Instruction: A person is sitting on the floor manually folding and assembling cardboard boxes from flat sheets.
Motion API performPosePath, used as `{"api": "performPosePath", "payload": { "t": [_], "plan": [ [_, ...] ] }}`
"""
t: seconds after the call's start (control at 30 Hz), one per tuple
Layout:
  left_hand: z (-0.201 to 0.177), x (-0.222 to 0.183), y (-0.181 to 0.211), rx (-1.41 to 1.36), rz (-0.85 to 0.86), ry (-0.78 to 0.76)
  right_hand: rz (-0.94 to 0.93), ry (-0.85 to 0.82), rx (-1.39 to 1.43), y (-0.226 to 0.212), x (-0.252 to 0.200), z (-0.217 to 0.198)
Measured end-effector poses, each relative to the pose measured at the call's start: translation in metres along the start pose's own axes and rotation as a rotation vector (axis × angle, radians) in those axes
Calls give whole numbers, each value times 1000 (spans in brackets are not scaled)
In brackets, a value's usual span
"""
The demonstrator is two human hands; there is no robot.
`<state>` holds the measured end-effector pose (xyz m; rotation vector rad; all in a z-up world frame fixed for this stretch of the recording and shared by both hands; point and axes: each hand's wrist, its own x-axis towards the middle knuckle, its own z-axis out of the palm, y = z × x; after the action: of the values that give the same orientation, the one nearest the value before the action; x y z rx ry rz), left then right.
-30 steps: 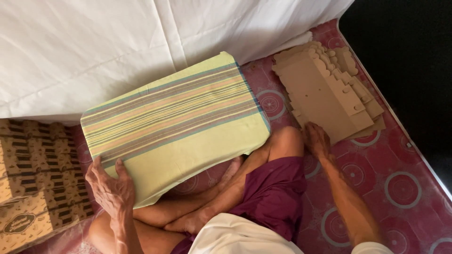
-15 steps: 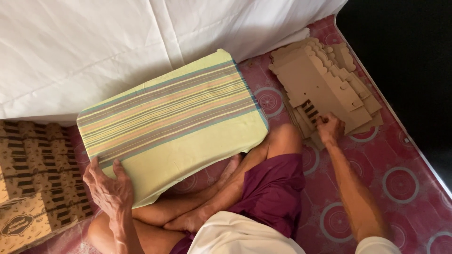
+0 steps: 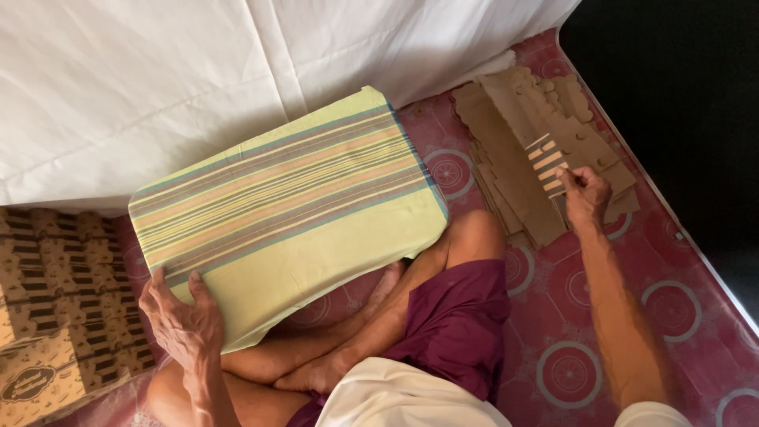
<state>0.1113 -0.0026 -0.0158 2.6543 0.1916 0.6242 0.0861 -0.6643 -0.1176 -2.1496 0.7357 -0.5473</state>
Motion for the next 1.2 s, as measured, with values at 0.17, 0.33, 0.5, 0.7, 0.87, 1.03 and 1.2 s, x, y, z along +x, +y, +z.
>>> {"api": "performPosePath", "payload": {
  "t": [0.17,0.33,0.5,0.7,0.87,1.03,1.2],
  "plan": [
    [2,0,-3,10,-19,-12,-47,-36,238,-15,5,-6],
    [3,1,-3,13,-36,-29,75,18,322,-57,6,-10],
    [3,0,-3,26,-34,-5,63,38,439,-100,0,-16],
    [-2,-1,2,-6,-7,19,-3,68,319,-179,-27,-28],
    [2,1,-2,-17,-37,7,-108,69,284,-205,-37,-25],
    [2,-1,-4,-4,-33,17,-280,79,484,-215,-50,-6],
    [-2,1,0,-11,-39,-6,-256,118,625,-212,-56,30]
  ]
}}
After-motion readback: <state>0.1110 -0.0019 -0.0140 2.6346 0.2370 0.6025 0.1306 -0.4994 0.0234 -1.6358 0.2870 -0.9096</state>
